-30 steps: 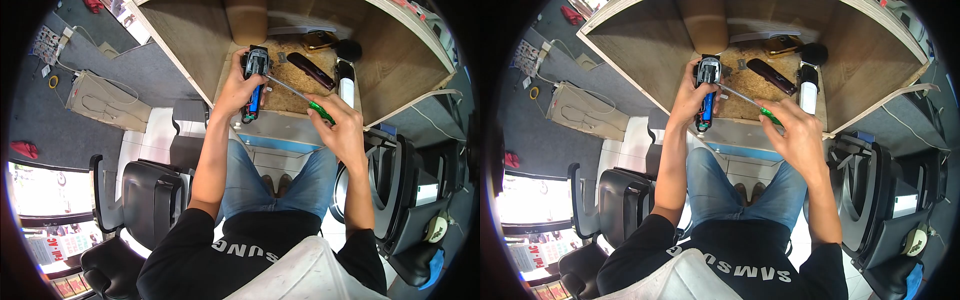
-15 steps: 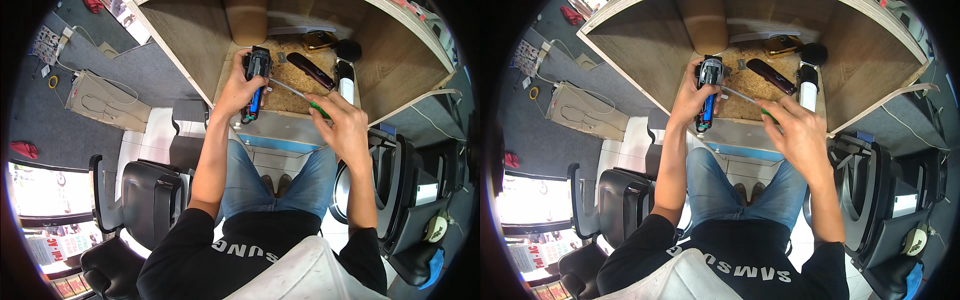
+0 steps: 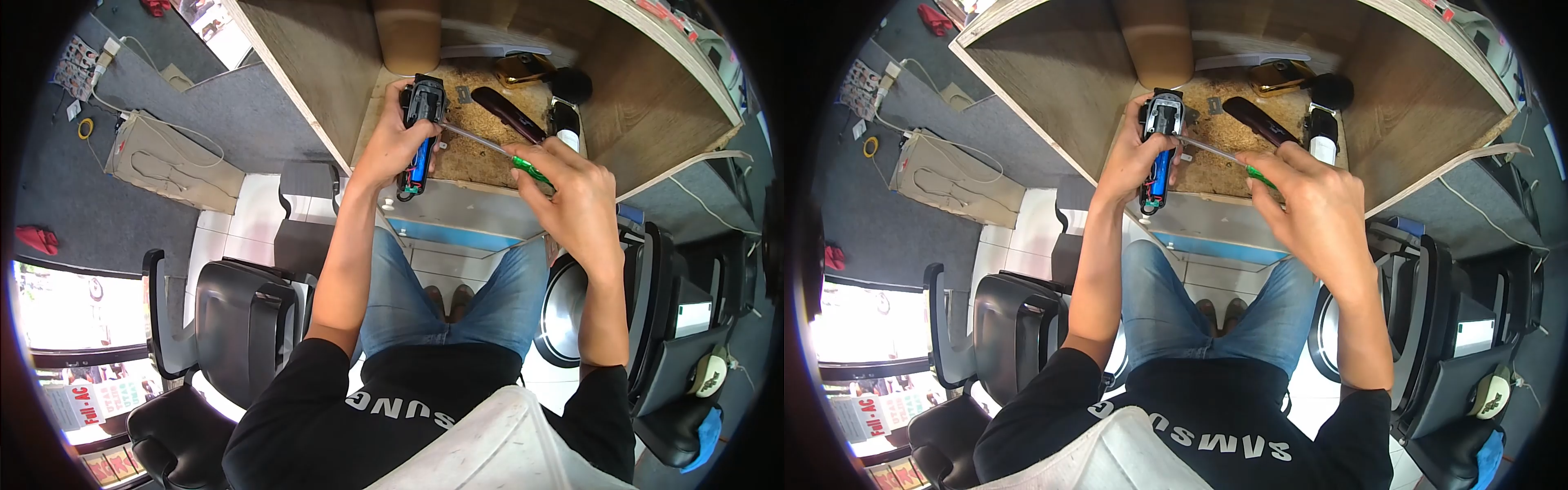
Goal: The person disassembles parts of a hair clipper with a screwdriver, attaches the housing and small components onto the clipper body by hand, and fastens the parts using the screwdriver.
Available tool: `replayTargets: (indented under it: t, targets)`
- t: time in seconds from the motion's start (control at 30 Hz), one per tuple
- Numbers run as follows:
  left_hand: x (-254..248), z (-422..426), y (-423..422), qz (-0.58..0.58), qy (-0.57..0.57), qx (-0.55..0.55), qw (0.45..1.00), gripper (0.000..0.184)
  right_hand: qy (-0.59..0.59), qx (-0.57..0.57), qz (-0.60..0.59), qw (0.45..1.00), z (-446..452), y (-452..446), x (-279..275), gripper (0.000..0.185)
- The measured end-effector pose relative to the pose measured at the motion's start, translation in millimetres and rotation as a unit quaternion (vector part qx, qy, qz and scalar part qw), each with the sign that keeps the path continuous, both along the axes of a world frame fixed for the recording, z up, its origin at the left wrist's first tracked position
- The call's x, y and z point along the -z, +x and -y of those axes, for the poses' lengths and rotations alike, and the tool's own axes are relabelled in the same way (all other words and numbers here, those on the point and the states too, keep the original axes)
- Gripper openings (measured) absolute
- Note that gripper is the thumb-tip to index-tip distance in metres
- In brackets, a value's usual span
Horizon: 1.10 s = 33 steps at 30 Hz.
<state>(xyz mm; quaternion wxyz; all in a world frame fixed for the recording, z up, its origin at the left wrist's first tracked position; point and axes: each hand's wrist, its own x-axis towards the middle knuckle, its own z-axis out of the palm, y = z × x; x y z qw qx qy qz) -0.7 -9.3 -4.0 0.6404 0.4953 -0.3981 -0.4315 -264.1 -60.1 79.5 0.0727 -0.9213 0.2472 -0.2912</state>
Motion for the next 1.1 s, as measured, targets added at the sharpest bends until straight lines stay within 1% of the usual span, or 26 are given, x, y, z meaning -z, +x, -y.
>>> replayTargets:
  t: [0.3,0.53,0.63,0.73,0.83,0.93,1.03,1.1]
  targets:
    - [-3.0,-0.6,-2.3,-0.015,0.000,0.001,1.000,0.076,-0.004,-0.009,0.000,1.000,2.4,1.8,2.7,0.025]
    - [-2.2,-0.2,-2.5,0.004,0.003,0.001,1.000,0.078,0.007,-0.007,-0.010,1.000,2.2,1.0,0.5,0.025]
    - [-2.0,-1.1,-2.4,0.021,0.012,0.006,1.000,0.078,0.018,-0.006,-0.043,0.999,1.1,0.7,-4.8,0.025]
    - [0.7,1.3,-2.5,0.038,0.003,0.003,0.999,0.077,0.005,-0.018,-0.060,0.998,3.9,2.1,-8.4,0.024]
    - [3.8,3.1,-1.5,0.047,-0.003,0.000,0.999,0.074,-0.004,0.006,-0.067,0.998,1.3,8.4,-22.0,0.023]
    - [3.4,1.7,-1.0,0.052,0.005,0.003,0.999,0.073,-0.038,-0.009,-0.103,0.994,8.5,7.9,-30.6,0.029]
    - [1.6,1.0,-1.6,0.058,0.007,0.003,0.998,0.071,-0.077,-0.029,-0.108,0.991,6.4,8.1,-43.6,0.026]
    - [0.4,1.2,-1.8,0.056,0.010,0.004,0.998,0.071,-0.121,-0.031,-0.078,0.989,6.2,9.6,-48.7,0.024]
